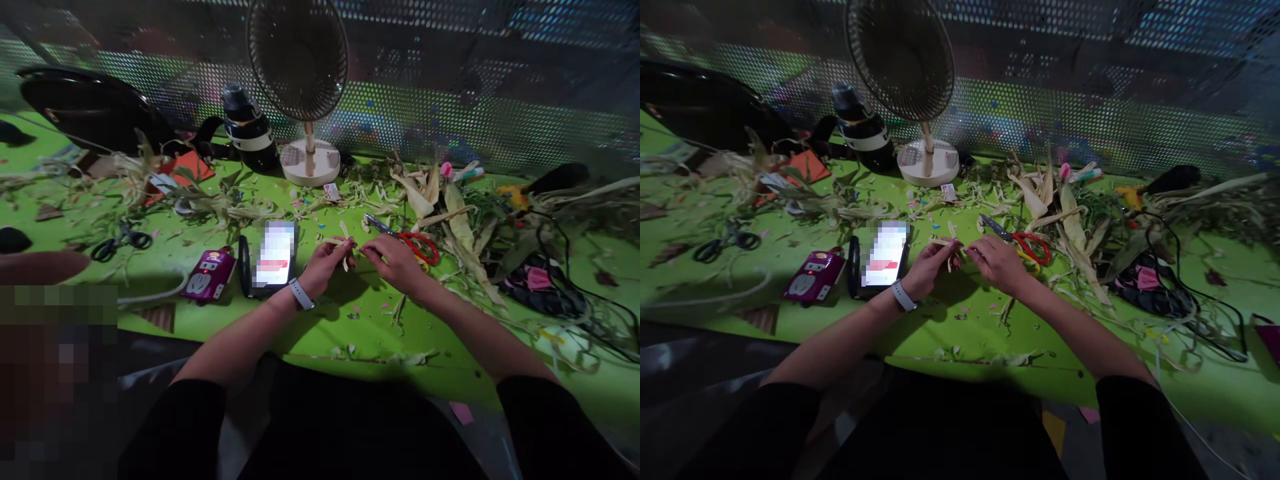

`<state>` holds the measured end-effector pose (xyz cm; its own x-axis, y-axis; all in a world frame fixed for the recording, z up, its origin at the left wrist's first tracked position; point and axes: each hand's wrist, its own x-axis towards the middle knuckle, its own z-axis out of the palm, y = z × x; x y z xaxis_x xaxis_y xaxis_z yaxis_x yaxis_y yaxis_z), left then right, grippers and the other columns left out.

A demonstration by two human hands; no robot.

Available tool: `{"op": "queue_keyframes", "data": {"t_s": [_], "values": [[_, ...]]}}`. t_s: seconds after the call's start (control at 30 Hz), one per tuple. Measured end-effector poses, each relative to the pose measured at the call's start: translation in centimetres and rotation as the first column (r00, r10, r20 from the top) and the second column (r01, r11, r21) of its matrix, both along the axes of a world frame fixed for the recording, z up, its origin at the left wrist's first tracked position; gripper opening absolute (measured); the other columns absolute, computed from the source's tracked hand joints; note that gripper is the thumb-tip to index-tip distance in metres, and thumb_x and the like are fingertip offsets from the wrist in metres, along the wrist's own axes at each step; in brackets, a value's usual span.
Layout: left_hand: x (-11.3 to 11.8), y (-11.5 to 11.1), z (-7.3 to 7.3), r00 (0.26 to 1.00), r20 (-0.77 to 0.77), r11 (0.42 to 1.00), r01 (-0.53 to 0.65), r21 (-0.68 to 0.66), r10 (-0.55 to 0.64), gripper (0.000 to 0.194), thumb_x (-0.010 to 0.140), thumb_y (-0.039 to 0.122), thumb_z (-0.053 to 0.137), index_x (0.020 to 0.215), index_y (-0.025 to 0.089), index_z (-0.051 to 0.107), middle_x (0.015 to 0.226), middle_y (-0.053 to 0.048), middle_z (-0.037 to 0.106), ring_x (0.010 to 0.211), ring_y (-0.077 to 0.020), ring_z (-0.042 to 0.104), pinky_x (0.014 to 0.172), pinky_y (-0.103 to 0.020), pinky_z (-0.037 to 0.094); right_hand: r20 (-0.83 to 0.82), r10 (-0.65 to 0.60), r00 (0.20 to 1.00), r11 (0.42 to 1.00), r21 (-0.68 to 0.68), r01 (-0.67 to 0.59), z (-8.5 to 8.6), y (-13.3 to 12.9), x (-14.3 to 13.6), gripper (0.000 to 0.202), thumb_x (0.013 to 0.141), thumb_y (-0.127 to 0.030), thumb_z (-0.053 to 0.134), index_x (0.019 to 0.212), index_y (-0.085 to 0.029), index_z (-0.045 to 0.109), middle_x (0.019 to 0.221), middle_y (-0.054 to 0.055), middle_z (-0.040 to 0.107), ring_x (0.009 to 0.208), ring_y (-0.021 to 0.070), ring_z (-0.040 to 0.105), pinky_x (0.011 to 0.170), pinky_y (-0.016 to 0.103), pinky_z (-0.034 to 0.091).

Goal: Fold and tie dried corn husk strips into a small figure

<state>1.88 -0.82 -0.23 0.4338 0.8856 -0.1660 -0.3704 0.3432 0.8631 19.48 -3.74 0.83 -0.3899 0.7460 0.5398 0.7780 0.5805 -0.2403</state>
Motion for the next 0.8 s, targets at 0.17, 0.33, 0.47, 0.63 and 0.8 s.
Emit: {"op": "queue_keyframes", "data": {"t_s": [0.17,0.33,0.47,0.63,0.8], "values": [[0.11,0.07,-0.4,0.998,-0.04,0.999,-0.04,0.021,0.041,0.034,0.065,0.044,0.077,0.08,0.016,0.064,0.058,0.004,0.061,0.047,-0.0061,0.053,0.047,-0.019,0.037,0.017,0.004,1.0,1.0,-0.025,-0.003,-0.25,-0.09,-0.21,0.023,0.095,-0.029,0.043,0.089,-0.016,0.061,0.078,0.007,0.066,0.073,0.018,0.057,0.066,0.03,0.043],[0.27,0.17,-0.53,0.996,-0.038,0.997,-0.079,-0.008,0.078,0.036,0.062,0.044,0.078,0.078,0.016,0.064,0.059,0.004,0.06,0.048,-0.0054,0.052,0.047,-0.018,0.037,0.038,0.015,0.999,0.998,-0.054,-0.013,-0.39,-0.2,-0.37,0.025,0.095,-0.031,0.043,0.09,-0.017,0.062,0.078,0.007,0.066,0.073,0.0182,0.057,0.066,0.03,0.042],[0.17,0.08,-0.16,0.999,0.004,0.998,-0.049,-0.03,0.049,0.034,0.063,0.042,0.078,0.077,0.015,0.063,0.054,0.005,0.057,0.046,-0.0048,0.05,0.046,-0.017,0.036,0.027,-0.014,1.0,0.999,-0.049,0.015,-0.28,-0.22,-0.29,0.024,0.095,-0.03,0.042,0.087,-0.017,0.061,0.077,0.007,0.064,0.071,0.0181,0.056,0.065,0.03,0.042],[-0.03,0.03,0.24,0.997,0.065,0.997,0.051,-0.055,-0.047,0.031,0.067,0.041,0.076,0.073,0.016,0.061,0.053,0.005,0.056,0.044,-0.0053,0.049,0.045,-0.019,0.037,-0.008,-0.055,0.998,0.998,-0.027,0.054,0.21,-0.16,-0.15,0.022,0.095,-0.029,0.043,0.085,-0.018,0.059,0.076,0.006,0.062,0.071,0.0183,0.054,0.064,0.03,0.04],[0.06,0.24,-0.25,0.995,0.099,0.993,0.006,-0.114,0.006,0.031,0.062,0.037,0.08,0.077,0.015,0.064,0.057,0.006,0.058,0.046,-0.0042,0.051,0.047,-0.017,0.039,-0.026,-0.037,0.999,0.997,-0.067,0.035,0.17,-0.16,-0.21,0.02,0.095,-0.03,0.045,0.088,-0.018,0.06,0.077,0.006,0.062,0.073,0.0184,0.056,0.064,0.03,0.04]]}}
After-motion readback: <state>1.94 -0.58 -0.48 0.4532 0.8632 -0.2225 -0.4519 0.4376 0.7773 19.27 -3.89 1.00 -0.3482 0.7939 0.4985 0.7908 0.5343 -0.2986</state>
